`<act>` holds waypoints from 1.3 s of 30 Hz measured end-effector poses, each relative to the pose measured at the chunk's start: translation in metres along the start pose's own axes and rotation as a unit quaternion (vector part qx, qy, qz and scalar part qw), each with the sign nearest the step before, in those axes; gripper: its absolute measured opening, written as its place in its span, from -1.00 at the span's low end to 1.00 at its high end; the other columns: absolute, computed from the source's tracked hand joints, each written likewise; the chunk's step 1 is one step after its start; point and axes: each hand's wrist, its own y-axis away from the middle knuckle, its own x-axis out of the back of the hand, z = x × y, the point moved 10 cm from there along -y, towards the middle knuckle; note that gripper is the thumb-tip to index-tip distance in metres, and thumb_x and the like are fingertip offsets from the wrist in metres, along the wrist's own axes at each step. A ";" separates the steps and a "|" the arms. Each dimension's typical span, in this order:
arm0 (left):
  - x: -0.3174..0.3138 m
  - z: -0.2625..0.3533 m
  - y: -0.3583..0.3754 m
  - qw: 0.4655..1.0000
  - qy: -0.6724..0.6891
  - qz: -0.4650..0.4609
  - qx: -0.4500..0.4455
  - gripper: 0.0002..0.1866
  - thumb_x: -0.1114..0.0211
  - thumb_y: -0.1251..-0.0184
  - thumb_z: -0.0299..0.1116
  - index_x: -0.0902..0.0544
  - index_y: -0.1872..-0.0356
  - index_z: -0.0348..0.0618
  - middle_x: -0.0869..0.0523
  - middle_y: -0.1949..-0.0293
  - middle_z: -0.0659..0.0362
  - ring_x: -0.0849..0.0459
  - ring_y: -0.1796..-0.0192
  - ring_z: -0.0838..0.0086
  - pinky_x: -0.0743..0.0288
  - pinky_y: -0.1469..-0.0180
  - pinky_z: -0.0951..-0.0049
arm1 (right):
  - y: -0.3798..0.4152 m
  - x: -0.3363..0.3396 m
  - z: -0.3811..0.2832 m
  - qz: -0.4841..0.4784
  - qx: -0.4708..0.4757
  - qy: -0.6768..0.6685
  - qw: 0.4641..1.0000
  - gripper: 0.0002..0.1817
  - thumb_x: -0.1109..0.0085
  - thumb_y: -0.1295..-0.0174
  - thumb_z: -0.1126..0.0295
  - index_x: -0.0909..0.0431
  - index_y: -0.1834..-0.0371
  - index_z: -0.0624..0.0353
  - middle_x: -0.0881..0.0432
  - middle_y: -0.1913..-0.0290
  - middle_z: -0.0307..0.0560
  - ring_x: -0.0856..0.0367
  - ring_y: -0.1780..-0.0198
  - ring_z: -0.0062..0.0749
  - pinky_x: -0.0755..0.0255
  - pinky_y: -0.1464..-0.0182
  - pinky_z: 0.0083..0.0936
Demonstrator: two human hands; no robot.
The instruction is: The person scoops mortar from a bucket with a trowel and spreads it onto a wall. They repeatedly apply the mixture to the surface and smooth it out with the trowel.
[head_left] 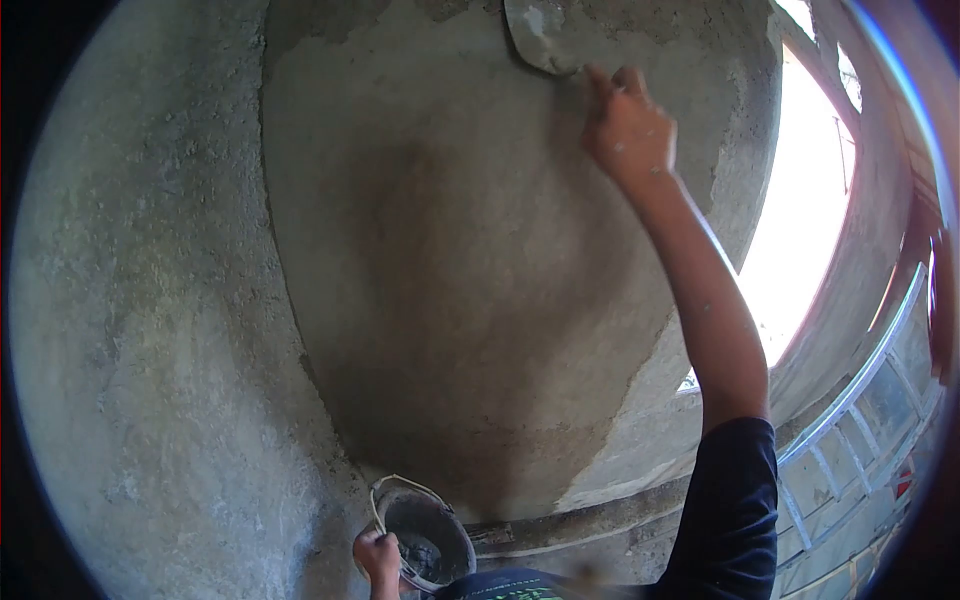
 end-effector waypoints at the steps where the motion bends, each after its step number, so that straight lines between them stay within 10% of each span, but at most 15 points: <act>1: 0.000 -0.006 0.001 0.999 0.001 -0.007 0.032 -0.78 -0.21 0.20 -0.42 -0.57 0.62 -0.48 -0.59 0.67 -0.18 -0.61 0.62 0.08 -0.42 0.41 0.09 | 0.010 -0.010 -0.013 -0.044 0.009 0.007 0.999 -0.38 -0.25 -0.18 0.35 -0.43 -0.38 -0.26 -0.52 -0.18 0.02 -0.73 0.02 -0.01 -0.65 0.09 -0.13; 9: 0.005 -0.004 0.005 0.999 0.003 0.002 0.044 -0.75 -0.22 0.18 -0.40 -0.59 0.61 -0.49 -0.56 0.69 -0.21 -0.58 0.65 0.07 -0.40 0.43 0.06 | 0.107 -0.026 -0.023 -0.128 0.126 -0.059 0.982 -0.26 -0.20 -0.22 0.40 -0.27 -0.51 -0.31 -0.51 -0.21 0.06 -0.72 -0.02 -0.01 -0.65 0.08 -0.12; 18: 0.002 0.000 0.010 0.998 -0.041 0.000 0.045 -0.73 -0.22 0.18 -0.39 -0.60 0.58 -0.52 -0.60 0.68 -0.20 -0.63 0.62 0.05 -0.46 0.41 0.08 | 0.014 -0.001 0.054 0.025 0.004 0.023 0.999 -0.37 -0.11 -0.31 0.36 -0.29 -0.49 -0.26 -0.61 -0.03 0.07 -0.73 0.05 0.04 -0.66 0.11 -0.12; 20: 0.001 0.008 0.012 0.999 0.013 -0.005 0.052 -0.80 -0.16 0.20 -0.50 -0.40 0.67 -0.52 -0.41 0.80 -0.03 -0.41 0.64 0.48 -0.28 0.49 0.15 | 0.018 -0.029 0.049 -0.075 0.040 0.050 0.995 -0.36 -0.10 -0.31 0.38 -0.28 -0.49 -0.22 -0.61 -0.04 0.08 -0.73 0.09 0.07 -0.66 0.13 -0.12; 24: -0.008 -0.010 0.009 1.000 -0.022 0.000 0.015 -0.79 -0.16 0.20 -0.50 -0.40 0.67 -0.52 -0.41 0.79 -0.03 -0.42 0.62 0.49 -0.28 0.48 0.15 | 0.084 -0.037 0.056 -0.152 0.061 0.015 0.986 -0.34 -0.15 -0.26 0.39 -0.30 -0.49 -0.15 -0.60 -0.02 0.10 -0.73 0.14 0.11 -0.65 0.13 -0.10; 28: -0.006 -0.001 0.013 0.999 0.001 0.001 0.038 -0.80 -0.16 0.20 -0.50 -0.43 0.65 -0.53 -0.47 0.76 -0.08 -0.45 0.63 0.45 -0.28 0.49 0.15 | 0.145 -0.023 0.066 -0.172 0.076 -0.161 0.969 -0.34 -0.22 -0.20 0.42 -0.39 -0.44 -0.10 -0.62 0.06 0.11 -0.71 0.18 0.13 -0.63 0.13 -0.06; 33: -0.006 0.025 0.016 0.999 -0.020 0.009 0.023 -0.80 -0.17 0.17 -0.49 -0.48 0.64 -0.53 -0.49 0.75 -0.08 -0.50 0.62 0.43 -0.33 0.47 0.15 | 0.083 -0.002 0.079 0.018 0.090 -0.165 0.982 -0.37 -0.22 -0.22 0.37 -0.42 -0.43 -0.09 -0.63 0.11 0.14 -0.70 0.16 0.15 -0.62 0.13 -0.06; 37: -0.020 0.002 0.014 1.000 -0.014 0.012 -0.006 -0.81 -0.18 0.17 -0.49 -0.49 0.64 -0.52 -0.46 0.76 -0.08 -0.49 0.62 0.45 -0.33 0.48 0.14 | 0.017 -0.016 0.053 -0.014 0.048 -0.097 0.994 -0.34 -0.26 -0.18 0.36 -0.41 -0.43 -0.09 -0.65 0.06 0.13 -0.71 0.11 0.10 -0.63 0.07 -0.10; 39: -0.022 0.004 0.015 0.999 -0.031 0.001 0.020 -0.77 -0.21 0.19 -0.43 -0.62 0.56 -0.49 -0.62 0.63 -0.21 -0.65 0.57 0.00 -0.44 0.41 0.07 | 0.018 -0.032 0.024 -0.075 0.067 -0.041 0.994 -0.31 -0.27 -0.16 0.37 -0.36 -0.44 -0.01 -0.64 0.03 0.15 -0.73 0.10 0.06 -0.64 0.08 -0.12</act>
